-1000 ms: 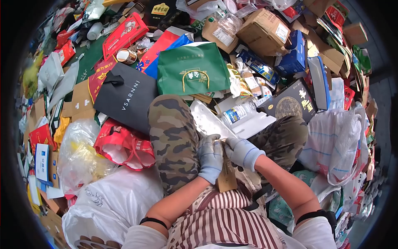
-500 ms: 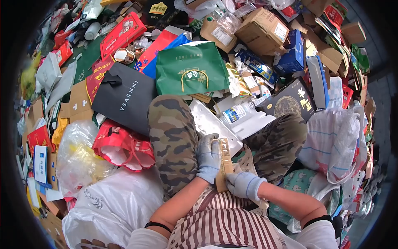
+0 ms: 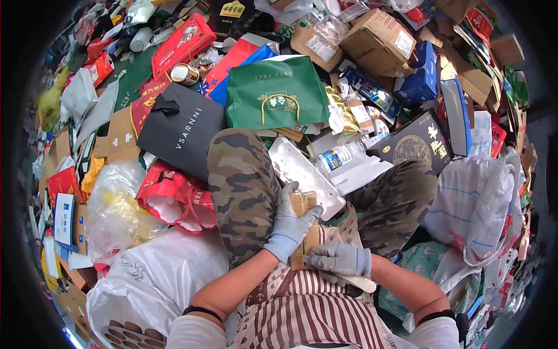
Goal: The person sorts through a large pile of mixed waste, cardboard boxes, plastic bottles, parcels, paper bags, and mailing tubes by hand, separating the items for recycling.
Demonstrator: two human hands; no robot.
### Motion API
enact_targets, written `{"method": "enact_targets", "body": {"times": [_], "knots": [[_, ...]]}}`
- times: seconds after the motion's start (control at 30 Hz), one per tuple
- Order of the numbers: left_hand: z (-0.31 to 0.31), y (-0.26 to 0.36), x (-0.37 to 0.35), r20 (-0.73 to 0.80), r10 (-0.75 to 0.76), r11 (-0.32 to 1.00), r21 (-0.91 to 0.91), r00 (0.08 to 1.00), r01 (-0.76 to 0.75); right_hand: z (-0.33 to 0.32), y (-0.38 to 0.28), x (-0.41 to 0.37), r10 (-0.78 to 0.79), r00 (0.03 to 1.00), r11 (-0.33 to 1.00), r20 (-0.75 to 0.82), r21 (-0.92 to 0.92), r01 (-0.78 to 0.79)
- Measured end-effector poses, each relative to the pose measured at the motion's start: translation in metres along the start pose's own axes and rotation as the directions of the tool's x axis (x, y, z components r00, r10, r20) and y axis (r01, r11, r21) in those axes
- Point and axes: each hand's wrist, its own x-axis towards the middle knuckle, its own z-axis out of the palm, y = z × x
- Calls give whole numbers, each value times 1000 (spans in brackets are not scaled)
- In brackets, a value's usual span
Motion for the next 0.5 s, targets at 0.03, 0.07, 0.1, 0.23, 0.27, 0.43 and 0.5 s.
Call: {"method": "enact_targets", "body": {"times": [0.03,0.07,0.1,0.23,0.27,0.43,0.5], "knots": [[-7,8,-2,22,9,999,39,1000,-10,-1,2,1,-10,1000,1000,26,-13,11],[-15,10,-3,99,-35,997,66,994,28,-6,13,7,13,999,999,45,-46,-11],[-24,19,-2,164,-60,992,121,985,40,-8,10,6,15,997,1000,82,-26,-13],[-50,50,4,368,-166,975,199,915,97,-17,5,3,-24,977,999,212,-16,28],[-54,51,5,390,-146,978,195,909,73,-15,-1,1,-20,975,998,221,-55,33],[-67,79,17,577,-106,980,198,810,-13,-15,10,14,-117,938,989,326,-49,141],[-60,78,21,579,-63,807,509,813,-300,-18,31,20,-202,915,977,349,134,165]]}}
